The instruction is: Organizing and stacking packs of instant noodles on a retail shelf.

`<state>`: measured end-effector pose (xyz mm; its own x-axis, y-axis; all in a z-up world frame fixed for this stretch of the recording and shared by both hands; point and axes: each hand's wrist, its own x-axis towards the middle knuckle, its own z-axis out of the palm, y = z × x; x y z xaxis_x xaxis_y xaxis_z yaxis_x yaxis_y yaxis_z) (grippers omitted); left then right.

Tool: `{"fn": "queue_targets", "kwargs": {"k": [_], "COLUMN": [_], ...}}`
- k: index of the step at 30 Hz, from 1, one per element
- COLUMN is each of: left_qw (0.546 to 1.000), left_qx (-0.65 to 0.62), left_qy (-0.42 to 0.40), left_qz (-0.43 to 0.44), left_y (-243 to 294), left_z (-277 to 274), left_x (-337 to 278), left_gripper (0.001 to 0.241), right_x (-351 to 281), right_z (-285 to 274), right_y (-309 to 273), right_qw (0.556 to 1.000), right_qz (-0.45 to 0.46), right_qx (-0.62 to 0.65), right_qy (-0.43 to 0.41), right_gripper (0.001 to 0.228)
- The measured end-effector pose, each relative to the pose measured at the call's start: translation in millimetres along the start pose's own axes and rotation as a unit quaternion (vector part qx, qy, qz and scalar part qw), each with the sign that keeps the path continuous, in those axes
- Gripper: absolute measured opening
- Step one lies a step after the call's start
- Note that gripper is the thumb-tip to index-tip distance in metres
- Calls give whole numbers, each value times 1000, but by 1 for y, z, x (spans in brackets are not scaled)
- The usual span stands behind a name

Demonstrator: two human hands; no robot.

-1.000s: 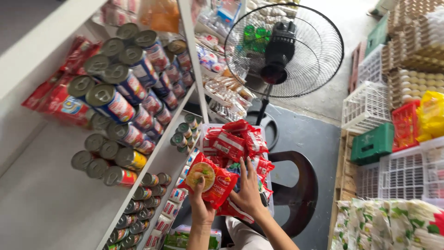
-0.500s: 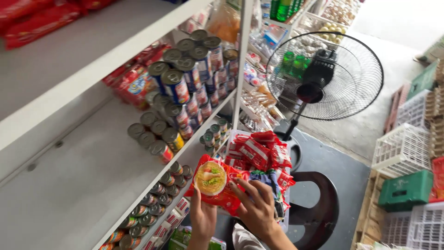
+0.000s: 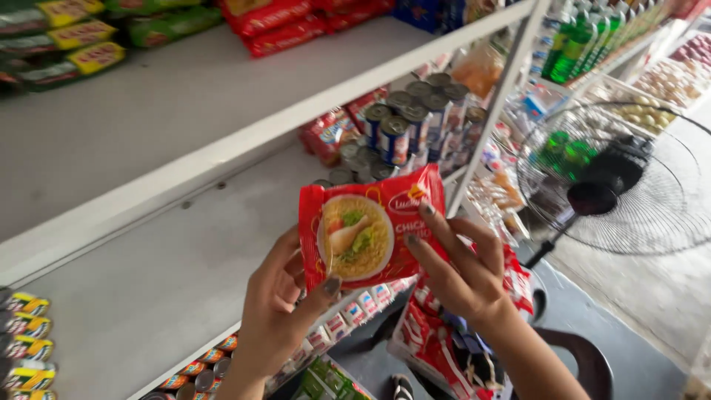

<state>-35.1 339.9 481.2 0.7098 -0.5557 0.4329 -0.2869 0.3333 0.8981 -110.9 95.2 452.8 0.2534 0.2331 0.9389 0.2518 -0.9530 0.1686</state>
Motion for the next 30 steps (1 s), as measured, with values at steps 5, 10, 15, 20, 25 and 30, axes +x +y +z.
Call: {"fn": "queue_targets", "kwargs": {"k": [5,10,15,20,25,30], "left_qw": [994,987,953,892,848,841], "left_qx": [98,117,204,351,408,497], "left_qy": [37,68,97,141,152,119], "left_qz": [19,90,203,249,303,180], "left_y": [42,66,74,35,3,-8], "left_z": [-19,-34,-48,-68,-76,-67], "left_x": [52,140,239,325,384,410], "left_gripper": [68,73,61,29,16,17], "right_x": [72,150,208,229,231,231], "right_z": [19,55,112,173,223,256], "right_y": [30,78,141,198,241,264], "right_qw": [998,993,992,991,990,967], "right_qz": [-47,-85,-103,-120,-114,-107], "right_qx": [-12,-38,-46,-48,-74,-181], "right_qy": [38,66,59,21,-46,-141], "right_gripper": [37,45,53,50,35,44]}}
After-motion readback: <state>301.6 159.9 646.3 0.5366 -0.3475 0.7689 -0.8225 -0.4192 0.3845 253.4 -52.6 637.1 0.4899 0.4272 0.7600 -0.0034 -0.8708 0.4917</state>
